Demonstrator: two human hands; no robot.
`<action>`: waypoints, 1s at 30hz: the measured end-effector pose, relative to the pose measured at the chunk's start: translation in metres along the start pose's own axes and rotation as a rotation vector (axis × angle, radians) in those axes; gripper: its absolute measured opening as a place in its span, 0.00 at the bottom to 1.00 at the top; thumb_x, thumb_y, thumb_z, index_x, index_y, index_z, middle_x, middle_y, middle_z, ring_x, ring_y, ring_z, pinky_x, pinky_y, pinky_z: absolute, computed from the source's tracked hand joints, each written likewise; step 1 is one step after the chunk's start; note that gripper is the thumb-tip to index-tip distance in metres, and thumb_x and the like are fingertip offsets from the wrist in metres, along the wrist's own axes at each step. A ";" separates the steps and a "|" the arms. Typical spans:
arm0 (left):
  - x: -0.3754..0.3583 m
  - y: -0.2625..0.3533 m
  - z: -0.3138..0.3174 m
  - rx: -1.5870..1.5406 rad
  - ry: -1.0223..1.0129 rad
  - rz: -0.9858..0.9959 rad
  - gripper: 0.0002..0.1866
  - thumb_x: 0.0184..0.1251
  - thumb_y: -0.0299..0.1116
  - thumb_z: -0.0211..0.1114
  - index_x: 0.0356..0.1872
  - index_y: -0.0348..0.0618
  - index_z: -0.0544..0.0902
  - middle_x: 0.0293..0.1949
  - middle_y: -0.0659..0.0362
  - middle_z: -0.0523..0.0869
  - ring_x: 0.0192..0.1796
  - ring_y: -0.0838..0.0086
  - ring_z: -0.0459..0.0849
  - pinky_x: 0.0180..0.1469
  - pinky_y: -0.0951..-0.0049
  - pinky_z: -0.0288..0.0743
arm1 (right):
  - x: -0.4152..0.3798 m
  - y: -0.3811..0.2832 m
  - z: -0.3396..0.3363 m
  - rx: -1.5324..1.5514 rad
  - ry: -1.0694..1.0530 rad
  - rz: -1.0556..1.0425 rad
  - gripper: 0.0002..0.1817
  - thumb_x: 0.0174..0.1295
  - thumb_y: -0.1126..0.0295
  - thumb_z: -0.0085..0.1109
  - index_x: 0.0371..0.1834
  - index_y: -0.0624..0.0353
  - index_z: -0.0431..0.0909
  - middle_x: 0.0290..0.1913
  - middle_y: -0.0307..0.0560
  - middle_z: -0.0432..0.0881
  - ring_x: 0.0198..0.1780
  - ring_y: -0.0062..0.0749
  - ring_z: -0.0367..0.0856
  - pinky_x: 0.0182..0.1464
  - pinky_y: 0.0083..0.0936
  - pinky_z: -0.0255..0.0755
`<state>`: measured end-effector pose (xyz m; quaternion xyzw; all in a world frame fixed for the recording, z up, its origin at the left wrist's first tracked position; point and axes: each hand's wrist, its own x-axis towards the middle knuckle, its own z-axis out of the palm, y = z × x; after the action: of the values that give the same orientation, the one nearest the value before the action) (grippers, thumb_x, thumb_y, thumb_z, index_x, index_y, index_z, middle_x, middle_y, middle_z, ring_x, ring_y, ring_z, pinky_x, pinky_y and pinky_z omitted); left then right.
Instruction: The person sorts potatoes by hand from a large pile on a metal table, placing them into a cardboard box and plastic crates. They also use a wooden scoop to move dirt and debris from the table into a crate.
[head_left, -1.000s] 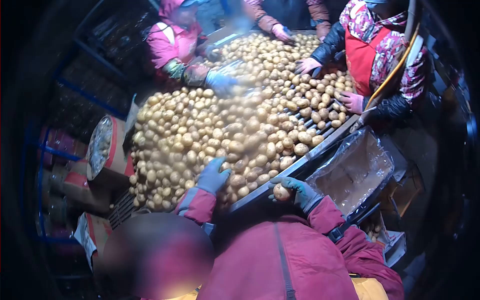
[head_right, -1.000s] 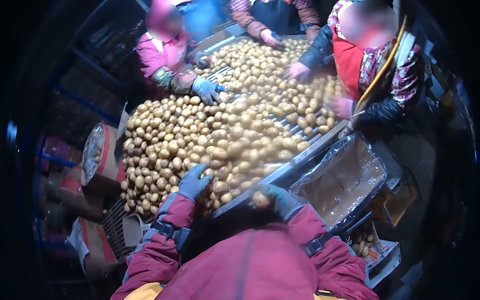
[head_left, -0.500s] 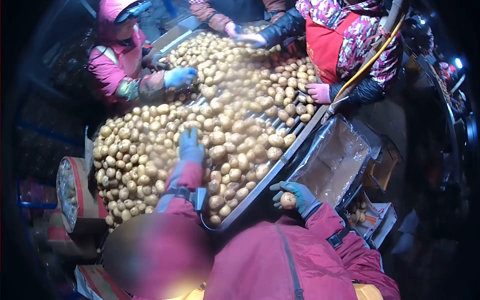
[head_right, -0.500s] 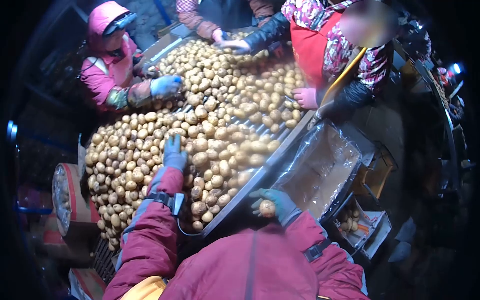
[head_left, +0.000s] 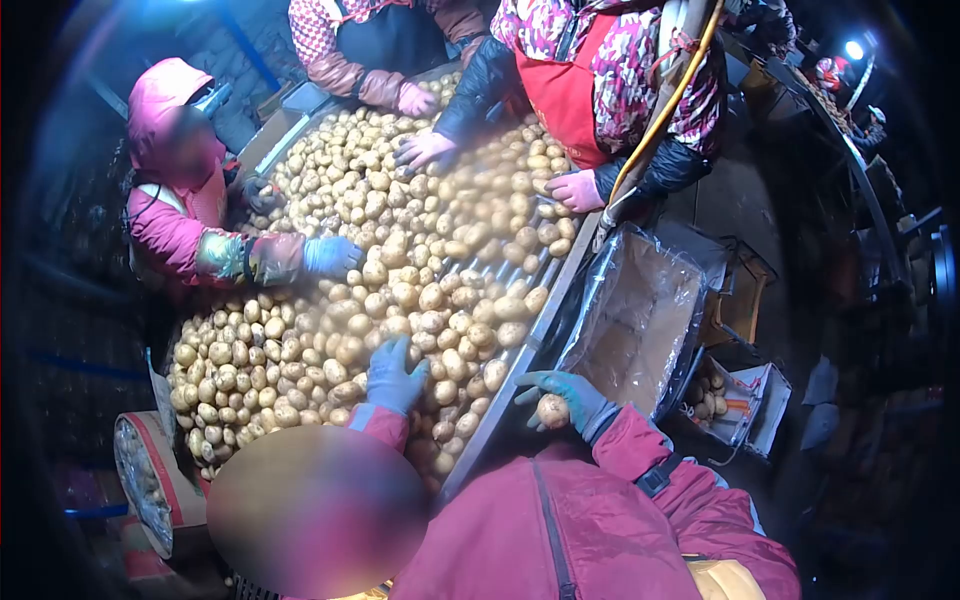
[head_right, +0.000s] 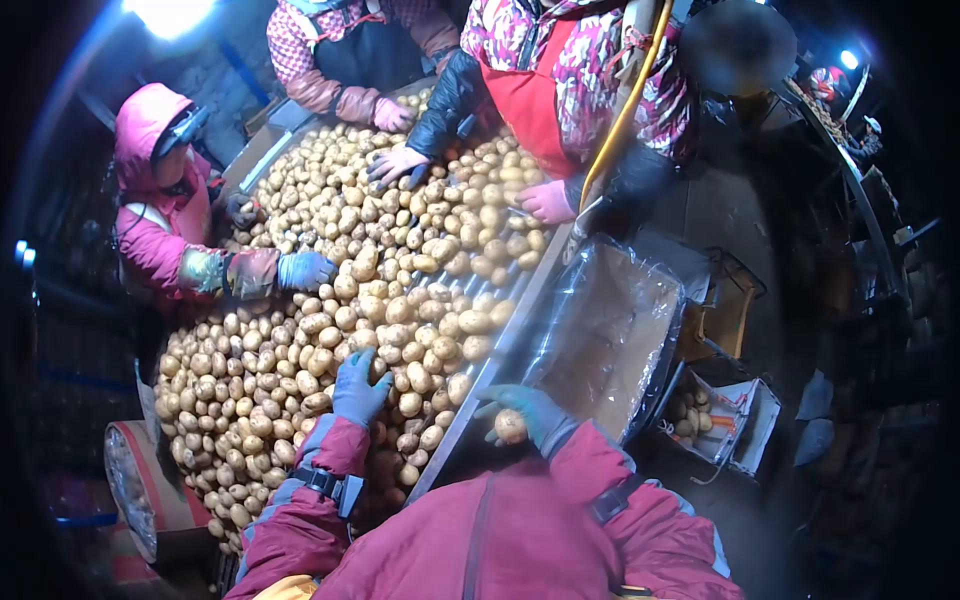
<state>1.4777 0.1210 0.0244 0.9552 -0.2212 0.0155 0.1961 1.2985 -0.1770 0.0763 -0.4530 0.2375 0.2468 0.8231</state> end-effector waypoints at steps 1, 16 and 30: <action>0.002 0.000 0.000 -0.009 -0.044 -0.037 0.32 0.60 0.45 0.74 0.65 0.44 0.80 0.56 0.47 0.83 0.60 0.51 0.80 0.66 0.56 0.74 | 0.000 0.001 0.000 0.004 -0.002 -0.006 0.25 0.78 0.55 0.49 0.71 0.58 0.74 0.54 0.59 0.85 0.34 0.41 0.90 0.35 0.30 0.87; -0.011 0.182 -0.032 -0.617 -0.445 -0.180 0.28 0.70 0.56 0.65 0.62 0.47 0.84 0.49 0.47 0.91 0.54 0.57 0.89 0.57 0.65 0.81 | -0.020 -0.009 -0.004 0.107 -0.090 -0.193 0.21 0.78 0.61 0.55 0.68 0.62 0.74 0.54 0.44 0.84 0.46 0.30 0.85 0.50 0.27 0.81; -0.032 0.196 0.003 -0.956 -0.616 -0.244 0.17 0.77 0.29 0.59 0.62 0.35 0.82 0.48 0.59 0.88 0.46 0.79 0.85 0.49 0.79 0.79 | -0.133 -0.010 -0.155 0.429 0.286 -0.332 0.20 0.70 0.53 0.63 0.53 0.58 0.81 0.48 0.46 0.85 0.45 0.33 0.87 0.36 0.32 0.83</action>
<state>1.3645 -0.0281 0.0897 0.7395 -0.1389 -0.3874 0.5326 1.1771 -0.3409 0.0903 -0.3316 0.3205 -0.0134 0.8872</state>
